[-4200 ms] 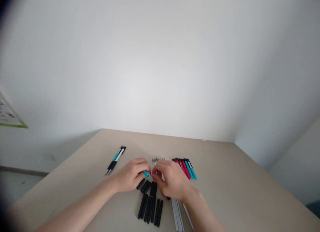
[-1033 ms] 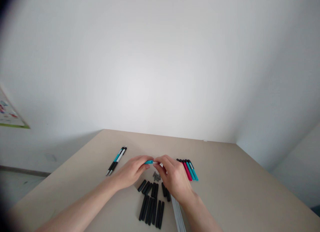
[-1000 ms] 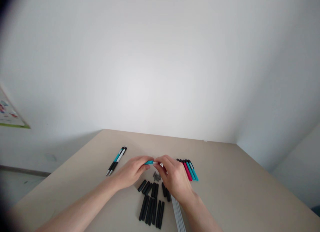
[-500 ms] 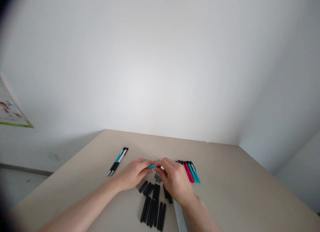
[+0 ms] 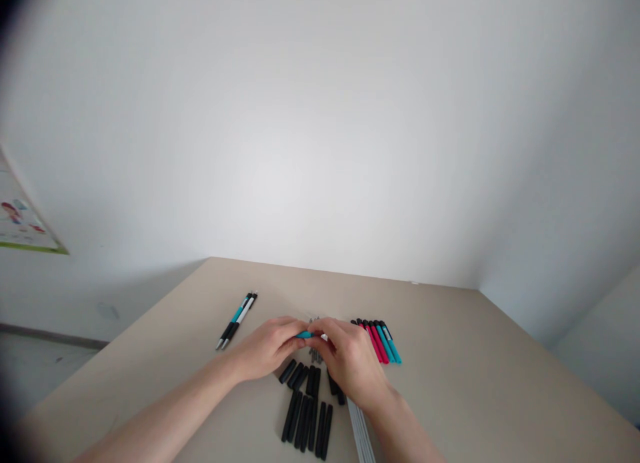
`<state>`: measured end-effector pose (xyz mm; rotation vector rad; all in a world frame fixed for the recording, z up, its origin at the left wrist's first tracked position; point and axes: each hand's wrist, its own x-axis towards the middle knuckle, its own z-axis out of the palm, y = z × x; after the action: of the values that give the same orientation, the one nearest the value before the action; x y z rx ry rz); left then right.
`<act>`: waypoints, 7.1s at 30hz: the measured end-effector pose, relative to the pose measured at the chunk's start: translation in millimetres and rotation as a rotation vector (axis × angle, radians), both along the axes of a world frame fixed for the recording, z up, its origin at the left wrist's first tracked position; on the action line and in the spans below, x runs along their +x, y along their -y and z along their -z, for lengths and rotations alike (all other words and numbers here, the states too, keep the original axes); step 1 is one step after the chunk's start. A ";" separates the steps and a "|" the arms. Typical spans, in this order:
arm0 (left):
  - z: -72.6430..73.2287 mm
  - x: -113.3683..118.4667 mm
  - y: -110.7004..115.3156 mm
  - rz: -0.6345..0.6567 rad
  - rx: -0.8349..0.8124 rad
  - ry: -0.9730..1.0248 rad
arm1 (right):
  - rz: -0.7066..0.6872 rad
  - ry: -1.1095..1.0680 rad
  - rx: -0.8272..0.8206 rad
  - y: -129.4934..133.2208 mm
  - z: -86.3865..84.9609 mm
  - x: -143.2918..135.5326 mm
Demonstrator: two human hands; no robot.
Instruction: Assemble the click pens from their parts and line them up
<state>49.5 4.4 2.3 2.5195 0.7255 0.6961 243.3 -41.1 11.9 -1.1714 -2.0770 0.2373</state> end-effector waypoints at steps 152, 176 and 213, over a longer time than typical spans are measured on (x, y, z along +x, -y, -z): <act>4.3 -6.7 -2.4 -0.026 -0.380 0.023 | 0.196 0.478 -0.399 -0.4 -7.2 19.5; 1.1 -6.0 2.3 0.069 -0.440 0.063 | 0.090 0.442 -0.398 4.6 -14.4 17.4; 1.4 -7.4 0.8 -0.003 -0.458 0.043 | -0.207 0.325 -0.730 27.6 -31.2 12.0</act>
<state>42.1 3.7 0.9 2.0808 0.7734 0.5128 255.2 -68.7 43.1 -1.4744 -2.4890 1.0310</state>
